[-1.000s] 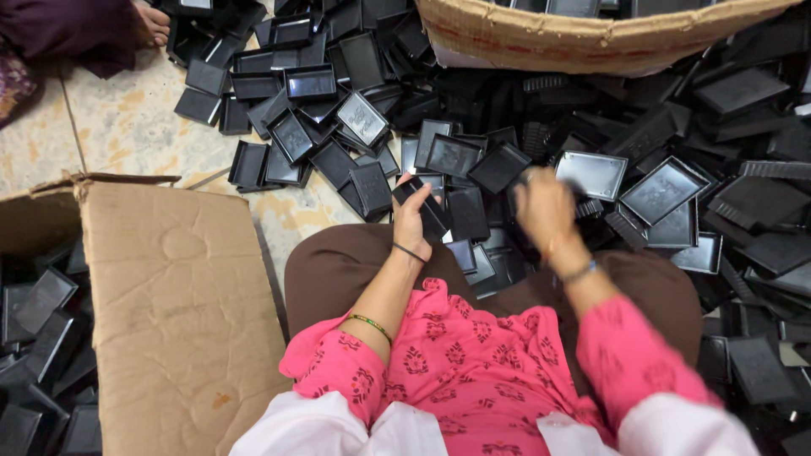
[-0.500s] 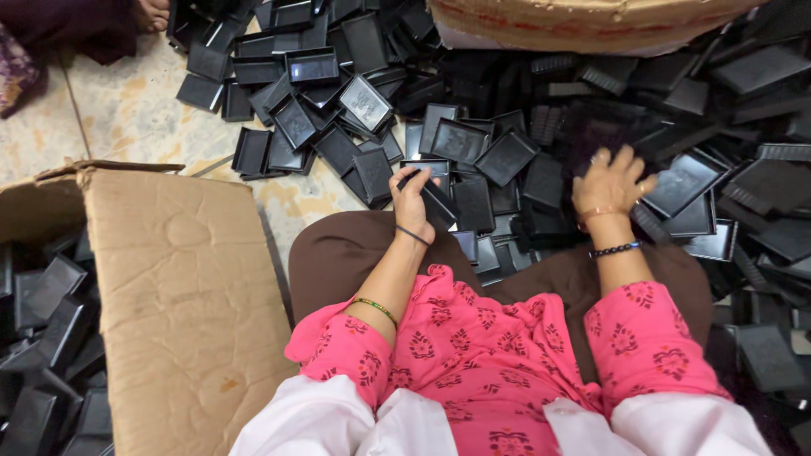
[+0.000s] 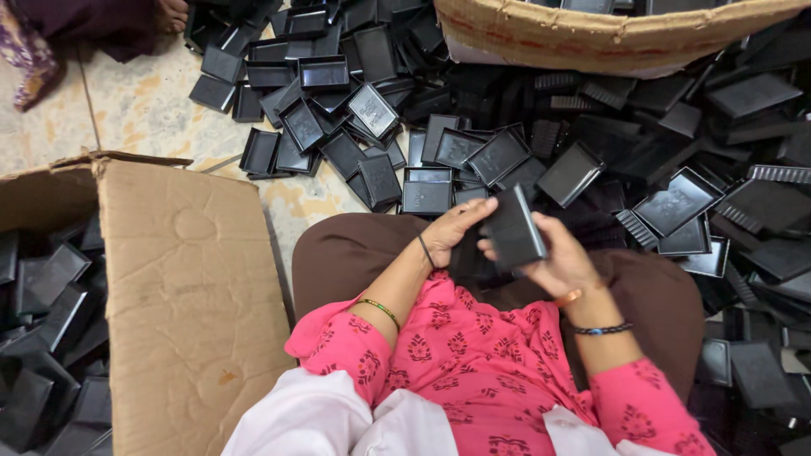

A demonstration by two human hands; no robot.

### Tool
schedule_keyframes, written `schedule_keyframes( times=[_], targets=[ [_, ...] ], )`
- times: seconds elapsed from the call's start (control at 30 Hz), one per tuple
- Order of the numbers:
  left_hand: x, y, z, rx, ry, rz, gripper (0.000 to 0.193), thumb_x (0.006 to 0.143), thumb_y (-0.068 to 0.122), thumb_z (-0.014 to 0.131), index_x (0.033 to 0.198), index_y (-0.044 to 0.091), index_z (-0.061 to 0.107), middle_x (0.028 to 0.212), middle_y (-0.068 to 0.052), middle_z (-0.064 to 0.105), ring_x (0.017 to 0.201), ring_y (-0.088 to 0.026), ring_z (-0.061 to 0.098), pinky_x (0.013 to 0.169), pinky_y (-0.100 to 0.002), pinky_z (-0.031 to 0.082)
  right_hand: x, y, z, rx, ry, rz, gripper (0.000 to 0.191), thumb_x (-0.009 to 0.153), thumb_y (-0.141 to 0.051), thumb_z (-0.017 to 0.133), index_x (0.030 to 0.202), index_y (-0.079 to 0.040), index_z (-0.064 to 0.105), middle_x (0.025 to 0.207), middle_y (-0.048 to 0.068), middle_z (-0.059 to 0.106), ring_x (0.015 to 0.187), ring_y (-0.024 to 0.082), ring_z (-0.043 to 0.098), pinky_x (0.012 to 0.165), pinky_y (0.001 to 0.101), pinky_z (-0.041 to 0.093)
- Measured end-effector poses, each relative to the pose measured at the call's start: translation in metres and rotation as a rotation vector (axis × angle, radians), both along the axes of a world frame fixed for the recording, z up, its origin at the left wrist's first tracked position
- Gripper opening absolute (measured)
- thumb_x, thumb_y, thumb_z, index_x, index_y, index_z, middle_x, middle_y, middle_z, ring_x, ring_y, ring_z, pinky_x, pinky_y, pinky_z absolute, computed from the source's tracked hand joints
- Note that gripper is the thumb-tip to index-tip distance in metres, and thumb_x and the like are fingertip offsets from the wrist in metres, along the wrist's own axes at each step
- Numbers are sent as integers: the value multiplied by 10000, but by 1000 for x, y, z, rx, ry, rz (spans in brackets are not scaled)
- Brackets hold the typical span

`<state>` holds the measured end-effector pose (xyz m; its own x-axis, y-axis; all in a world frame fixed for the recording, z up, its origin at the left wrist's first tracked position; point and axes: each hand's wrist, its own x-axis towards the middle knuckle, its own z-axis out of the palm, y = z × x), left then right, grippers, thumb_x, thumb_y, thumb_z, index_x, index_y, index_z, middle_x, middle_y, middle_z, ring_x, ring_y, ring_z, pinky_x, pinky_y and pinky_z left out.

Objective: The person sits on the floor among a large pile of black plastic boxes, picks them up one at a time, turns them over in their hands, and places them into a cardboard box beside them. They occasionally toss boxes toward the pile and continue handling boxes from the floor.

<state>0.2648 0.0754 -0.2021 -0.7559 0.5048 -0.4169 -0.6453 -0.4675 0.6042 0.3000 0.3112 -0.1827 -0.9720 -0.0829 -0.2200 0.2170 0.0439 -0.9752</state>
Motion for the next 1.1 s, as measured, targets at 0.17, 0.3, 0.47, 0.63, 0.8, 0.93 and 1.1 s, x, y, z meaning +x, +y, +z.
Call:
schedule_keyframes(
  times=[0.17,0.3,0.47,0.63,0.8,0.93,1.1],
  targets=[
    [-8,-7,-21,-176,199,345,291,947,278,779,1061,26,691,973,2,719,920,-117,637,850,-283,522,10,-53,21,216,54,-35,631,864,-323,757,1365,1,552,1125,119,711,939,261,695,805,386,579],
    [-8,-3,-32,-342,320,379,450,1006,421,700,1174,3,691,1107,-6,671,1049,-110,580,947,-288,450,7,-73,44,806,670,-79,788,763,-319,877,1369,51,534,1239,281,639,1080,428,648,900,441,533],
    [-10,-5,-18,46,50,520,808,944,741,326,1294,79,630,1148,-85,696,1021,-199,673,943,-351,548,15,-79,45,534,551,30,675,909,-337,762,1453,-28,509,1322,226,641,1192,358,663,1008,409,514],
    [-8,1,-11,-3,171,490,818,1017,713,303,1353,30,602,1132,-105,689,1013,-202,660,932,-347,542,31,-100,19,653,418,130,693,980,-340,632,1584,-101,388,1233,268,556,1130,437,578,1010,465,467],
    [2,3,-14,-72,383,511,549,1021,374,556,1443,25,519,1173,-53,660,1046,-144,616,935,-308,520,23,-115,11,768,474,90,744,976,-359,615,1600,-80,321,1187,273,530,1048,471,551,939,505,460],
    [2,-2,-6,-48,379,512,601,914,56,703,1455,-29,455,1226,-116,674,1113,-174,639,995,-307,516,7,-99,4,661,484,244,703,1003,-283,598,1573,-1,297,1369,278,485,1236,437,488,1042,524,405],
    [4,-4,12,130,331,515,613,888,4,677,1459,-76,471,1310,-181,666,1201,-252,654,1039,-357,529,6,-77,-1,-362,-189,181,523,976,-176,575,1469,-49,456,1354,93,585,1178,190,615,944,431,560]
  ],
)
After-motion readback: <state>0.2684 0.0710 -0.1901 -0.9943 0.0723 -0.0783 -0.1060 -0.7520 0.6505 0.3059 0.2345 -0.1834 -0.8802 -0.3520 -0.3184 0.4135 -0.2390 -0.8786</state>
